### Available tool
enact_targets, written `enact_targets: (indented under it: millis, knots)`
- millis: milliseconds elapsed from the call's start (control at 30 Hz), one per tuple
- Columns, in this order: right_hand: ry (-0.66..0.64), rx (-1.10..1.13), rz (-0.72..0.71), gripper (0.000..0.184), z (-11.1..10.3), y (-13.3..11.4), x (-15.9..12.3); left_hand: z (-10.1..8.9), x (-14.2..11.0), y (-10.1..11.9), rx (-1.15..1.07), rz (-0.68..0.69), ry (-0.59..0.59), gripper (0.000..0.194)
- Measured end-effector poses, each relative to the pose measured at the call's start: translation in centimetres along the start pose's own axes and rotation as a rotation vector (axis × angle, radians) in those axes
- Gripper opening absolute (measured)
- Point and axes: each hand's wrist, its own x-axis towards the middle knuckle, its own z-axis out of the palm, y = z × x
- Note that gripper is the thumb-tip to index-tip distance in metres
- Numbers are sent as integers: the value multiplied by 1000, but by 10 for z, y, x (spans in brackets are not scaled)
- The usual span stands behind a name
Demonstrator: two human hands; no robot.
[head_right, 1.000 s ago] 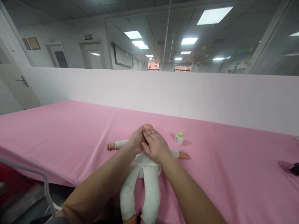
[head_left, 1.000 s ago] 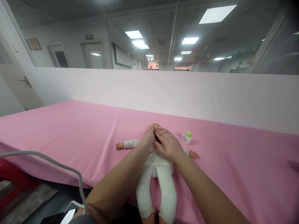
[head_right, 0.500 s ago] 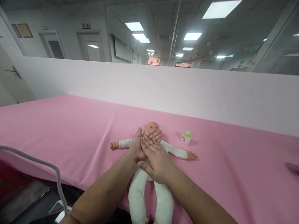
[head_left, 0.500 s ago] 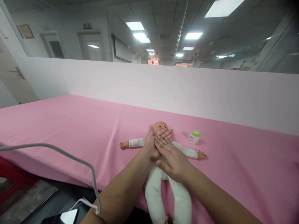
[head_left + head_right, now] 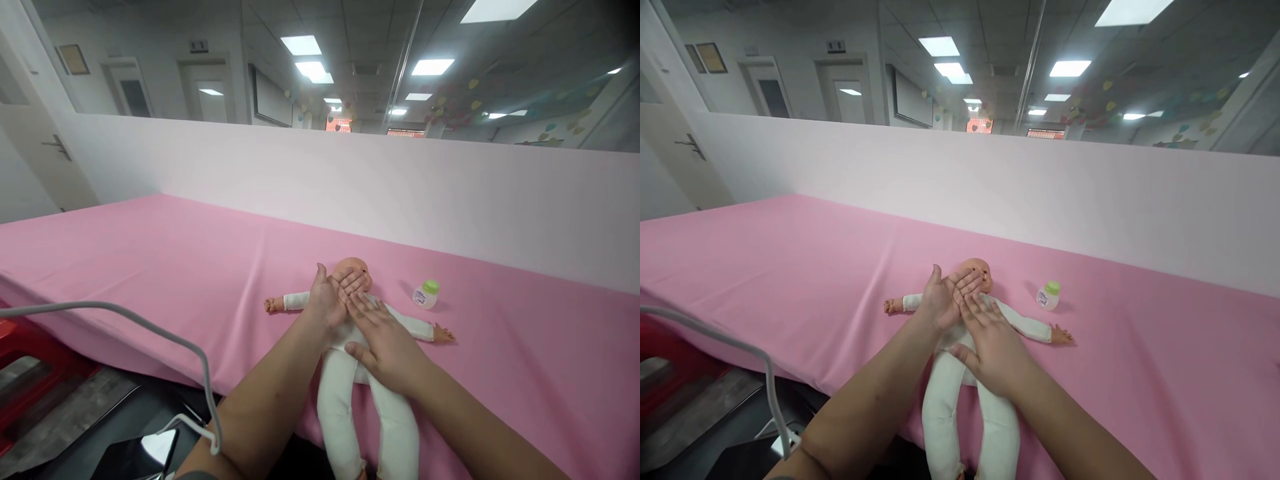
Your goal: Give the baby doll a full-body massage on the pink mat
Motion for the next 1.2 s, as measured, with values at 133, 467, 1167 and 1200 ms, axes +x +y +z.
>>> enact_targets:
  millis: [133,467,1167,1200]
  knots:
    - [-4,75,-29,81,4,-15,7,5,-2,-11,-13,-69,-3,95]
    - [-66,-124,166,82,-12,14,25,1,-2,-17,-57,-93,-90,92]
    - [-68,-108,303,80,-21,16,6,-10,0,-23,187,-56,-178,77]
    - [-73,-77,314,79,-24,20,-3,-12,-4,-20,249,-29,-192,73]
